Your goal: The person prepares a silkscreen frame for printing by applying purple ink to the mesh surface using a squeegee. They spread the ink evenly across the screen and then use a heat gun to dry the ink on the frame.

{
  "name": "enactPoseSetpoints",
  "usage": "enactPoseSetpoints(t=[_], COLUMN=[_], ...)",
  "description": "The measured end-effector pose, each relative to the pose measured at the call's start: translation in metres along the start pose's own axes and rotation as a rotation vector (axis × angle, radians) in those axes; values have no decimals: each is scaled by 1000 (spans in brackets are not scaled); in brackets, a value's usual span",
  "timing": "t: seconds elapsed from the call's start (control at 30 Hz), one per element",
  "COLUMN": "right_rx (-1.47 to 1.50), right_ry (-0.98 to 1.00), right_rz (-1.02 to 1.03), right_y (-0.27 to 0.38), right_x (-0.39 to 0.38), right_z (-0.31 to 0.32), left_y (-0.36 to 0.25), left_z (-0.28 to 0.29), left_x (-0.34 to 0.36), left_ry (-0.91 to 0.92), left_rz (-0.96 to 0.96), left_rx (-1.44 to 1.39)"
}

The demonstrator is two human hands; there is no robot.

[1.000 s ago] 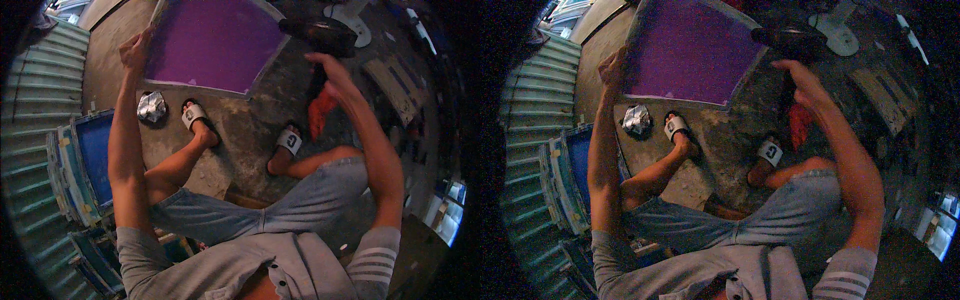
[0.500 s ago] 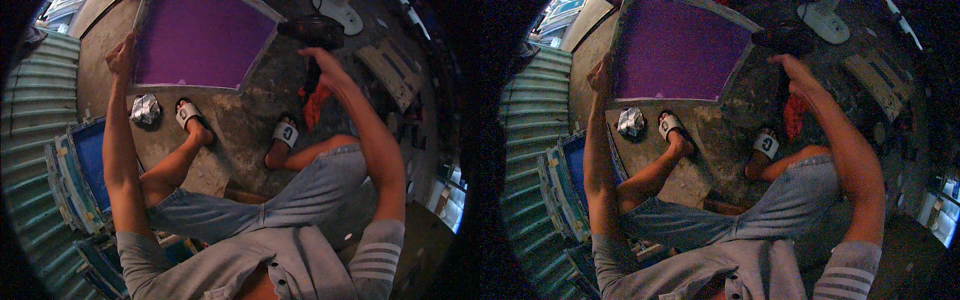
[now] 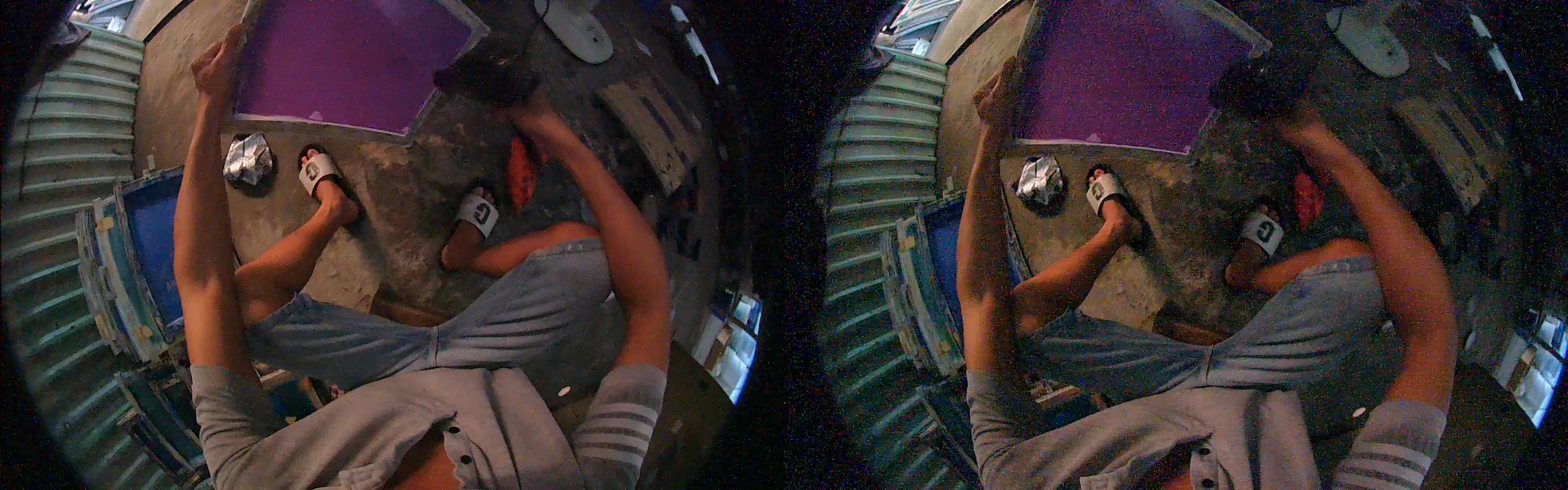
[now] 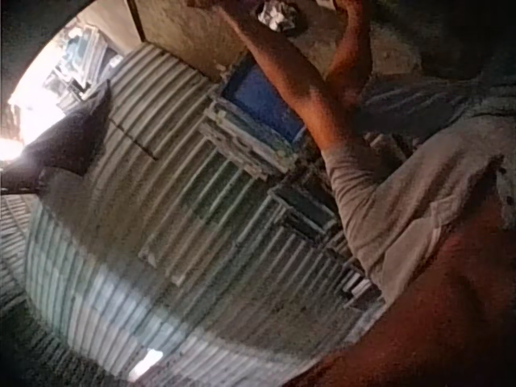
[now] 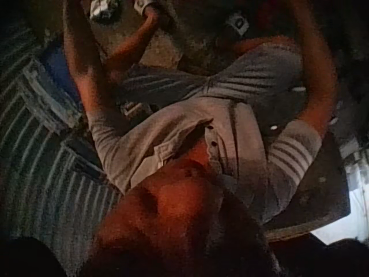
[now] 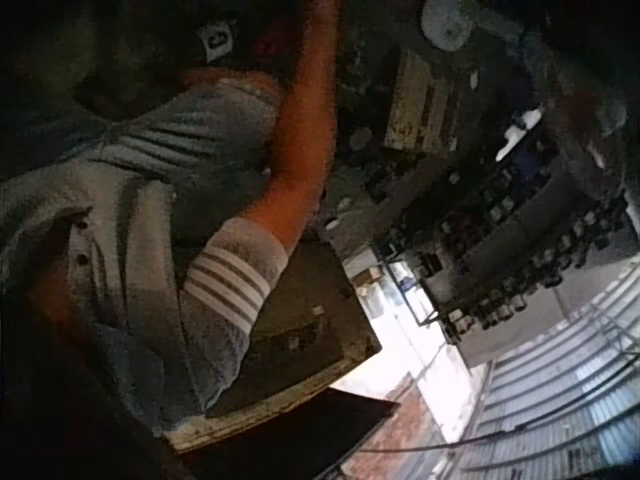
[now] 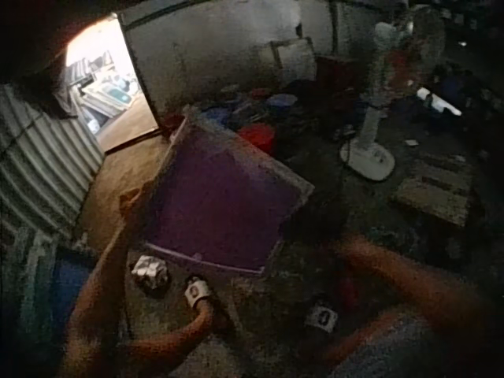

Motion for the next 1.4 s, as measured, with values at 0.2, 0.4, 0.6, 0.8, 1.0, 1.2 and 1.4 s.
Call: enactPoseSetpoints(t=[0.2,0.4,0.6,0.8,1.0,1.2,1.4], right_rx=[-320,-1077,-1078,-499,197,-350,-473], right_ry=[263,322,357,313,361,48,70], right_rz=[-16,192,352,256,277,416,493], right_y=[-43,-43,-44,-29,-11,11,9], right_x=[20,21,14,16,16,12,18], right_z=[22,2,16,7,0,8,17], left_y=[-14,29,30,33,34,46,51], left_z=[-2,-11,-23,-15,-14,-14,-10], left_x=[-12,15,27,29,33,37,41], left_ry=[5,-138,-162,-206,-312,-255,-276], left_rz=[-166,-128,-238,-376,-583,-231,-346], left_rx=[71,83,180,371,650,267,421])
Point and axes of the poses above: each hand's wrist, its own x-axis towards the middle knuckle, its own z-axis out of the back of the hand, y = z × x, the point moved 4 cm from there along x, towards the middle knuckle, and after that the axes turned 10 degrees about x, right-handed, at the moved point
